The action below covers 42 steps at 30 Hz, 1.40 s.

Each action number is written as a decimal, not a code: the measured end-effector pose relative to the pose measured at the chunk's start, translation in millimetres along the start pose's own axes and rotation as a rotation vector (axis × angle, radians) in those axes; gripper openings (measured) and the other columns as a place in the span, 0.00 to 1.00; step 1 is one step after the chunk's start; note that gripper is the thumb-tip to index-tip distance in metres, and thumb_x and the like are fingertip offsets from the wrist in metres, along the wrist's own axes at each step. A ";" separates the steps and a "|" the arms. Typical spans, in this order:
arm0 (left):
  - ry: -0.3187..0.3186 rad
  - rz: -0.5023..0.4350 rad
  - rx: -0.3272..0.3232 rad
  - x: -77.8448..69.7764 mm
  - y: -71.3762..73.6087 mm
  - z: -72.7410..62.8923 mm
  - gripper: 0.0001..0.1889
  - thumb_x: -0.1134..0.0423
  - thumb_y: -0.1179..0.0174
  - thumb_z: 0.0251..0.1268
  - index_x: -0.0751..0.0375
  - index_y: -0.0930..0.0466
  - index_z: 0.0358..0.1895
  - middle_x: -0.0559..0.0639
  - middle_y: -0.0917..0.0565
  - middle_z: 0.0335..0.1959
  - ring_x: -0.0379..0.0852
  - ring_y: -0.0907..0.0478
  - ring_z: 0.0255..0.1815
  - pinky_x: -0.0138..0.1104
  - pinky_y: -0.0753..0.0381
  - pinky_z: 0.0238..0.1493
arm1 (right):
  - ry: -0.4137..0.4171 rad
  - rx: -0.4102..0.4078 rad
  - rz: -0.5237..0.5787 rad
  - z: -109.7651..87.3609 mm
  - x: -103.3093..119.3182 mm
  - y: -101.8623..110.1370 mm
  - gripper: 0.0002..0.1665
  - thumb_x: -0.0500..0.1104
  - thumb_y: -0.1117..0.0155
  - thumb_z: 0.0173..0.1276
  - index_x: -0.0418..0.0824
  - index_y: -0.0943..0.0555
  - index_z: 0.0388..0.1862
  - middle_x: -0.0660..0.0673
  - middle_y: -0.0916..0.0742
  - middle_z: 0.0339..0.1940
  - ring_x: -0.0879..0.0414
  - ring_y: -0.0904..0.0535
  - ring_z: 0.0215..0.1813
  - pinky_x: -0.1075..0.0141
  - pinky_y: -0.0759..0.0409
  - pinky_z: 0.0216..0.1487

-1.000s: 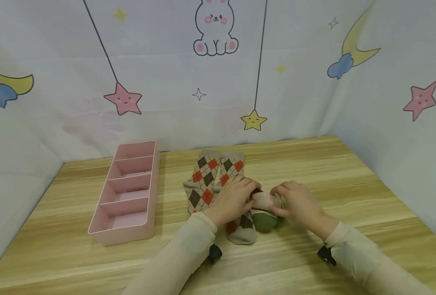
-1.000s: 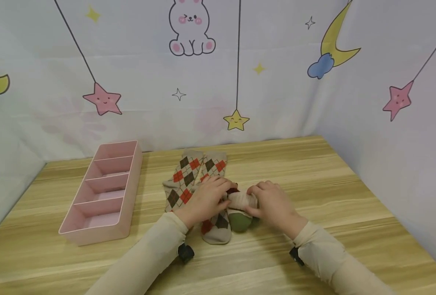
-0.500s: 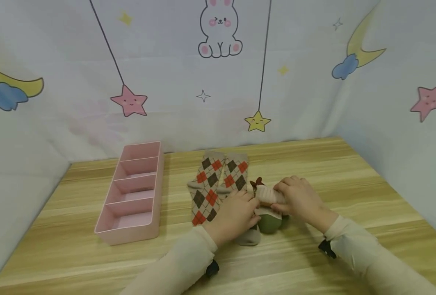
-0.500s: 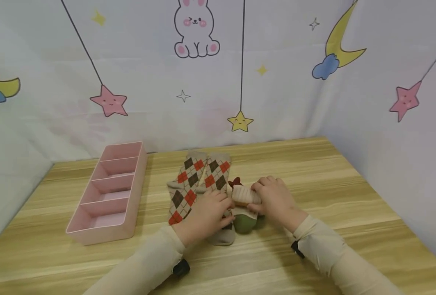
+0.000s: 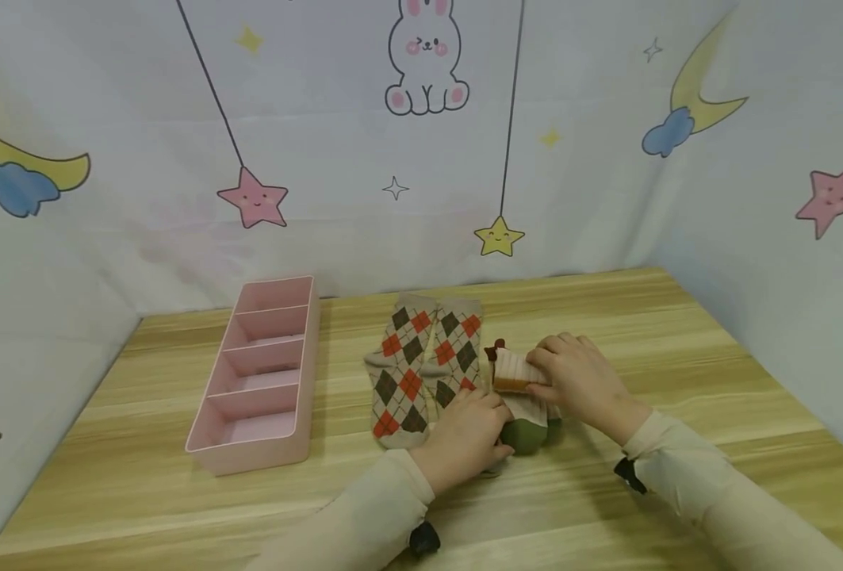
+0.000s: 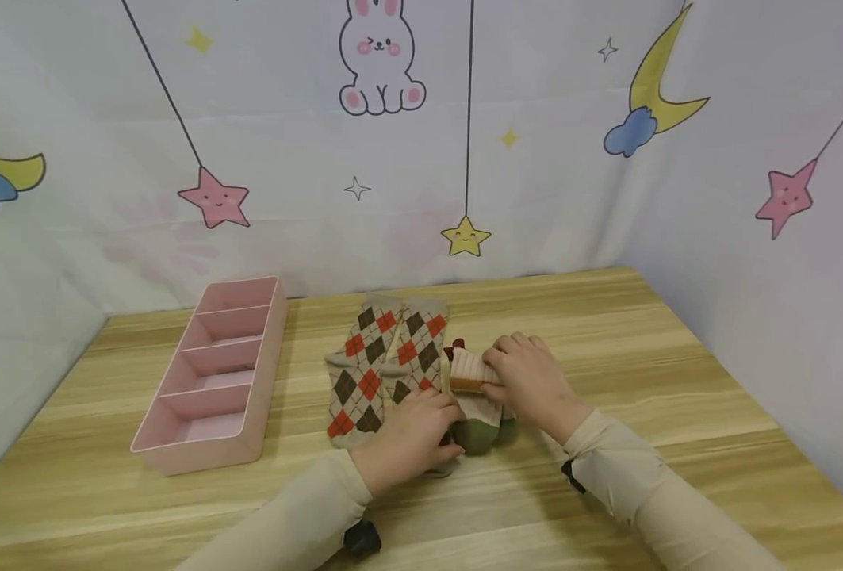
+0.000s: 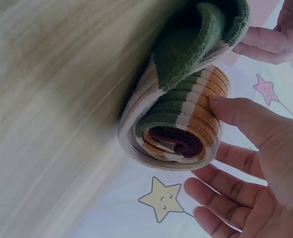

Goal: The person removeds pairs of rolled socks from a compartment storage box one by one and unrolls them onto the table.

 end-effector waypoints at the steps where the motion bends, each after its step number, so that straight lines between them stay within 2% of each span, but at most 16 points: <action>1: -0.008 -0.003 -0.005 -0.1 -1.3 -0.1 0.18 0.45 0.32 0.54 0.50 0.16 0.44 0.41 0.16 0.43 0.40 0.23 0.47 0.34 0.26 0.51 | 0.003 -0.004 -0.003 0.6 0.0 -0.7 0.21 0.50 0.24 0.53 0.41 0.16 0.42 0.44 0.15 0.42 0.47 0.22 0.46 0.53 0.25 0.47; 6: -0.043 -0.016 -0.017 0.2 -8.3 -1.0 0.18 0.47 0.32 0.56 0.49 0.16 0.47 0.40 0.16 0.44 0.40 0.23 0.45 0.33 0.26 0.51 | 0.019 -0.028 -0.021 3.0 -0.1 -3.8 0.21 0.50 0.24 0.53 0.41 0.17 0.41 0.44 0.16 0.41 0.48 0.23 0.46 0.54 0.26 0.48; 12: -0.054 -0.026 -0.010 -0.1 -13.5 -1.6 0.17 0.48 0.33 0.57 0.48 0.16 0.48 0.39 0.16 0.46 0.39 0.24 0.47 0.35 0.26 0.54 | 0.049 -0.094 -0.039 6.3 0.7 -5.4 0.21 0.48 0.23 0.51 0.40 0.19 0.40 0.44 0.18 0.38 0.48 0.24 0.43 0.55 0.26 0.45; 20: -0.071 -0.026 -0.044 0.4 -16.1 -6.1 0.16 0.48 0.33 0.57 0.48 0.16 0.48 0.39 0.16 0.45 0.39 0.24 0.47 0.34 0.27 0.53 | 0.033 -0.096 -0.034 14.7 -2.0 -14.3 0.18 0.46 0.25 0.54 0.40 0.19 0.40 0.44 0.18 0.38 0.49 0.24 0.42 0.57 0.27 0.43; 33: -0.077 -0.057 -0.069 3.5 -18.3 -2.7 0.15 0.49 0.32 0.56 0.46 0.16 0.46 0.38 0.16 0.44 0.38 0.25 0.45 0.31 0.28 0.49 | 0.001 -0.144 0.016 20.4 -10.4 -19.6 0.15 0.44 0.26 0.54 0.39 0.17 0.39 0.43 0.19 0.36 0.47 0.23 0.41 0.54 0.25 0.43; 42: -0.060 -0.176 -0.075 9.0 -19.6 -1.9 0.13 0.50 0.34 0.59 0.48 0.16 0.45 0.40 0.16 0.45 0.39 0.24 0.46 0.31 0.27 0.48 | -0.023 -0.109 0.049 22.8 -12.7 -21.7 0.13 0.43 0.28 0.57 0.39 0.18 0.39 0.44 0.16 0.36 0.48 0.21 0.42 0.54 0.24 0.44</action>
Point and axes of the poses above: each hand's wrist, its own z-axis towards the middle knuckle, its own y-axis out of the back of the hand, x = y × z, the point moved 3 cm from there along z, towards the middle knuckle
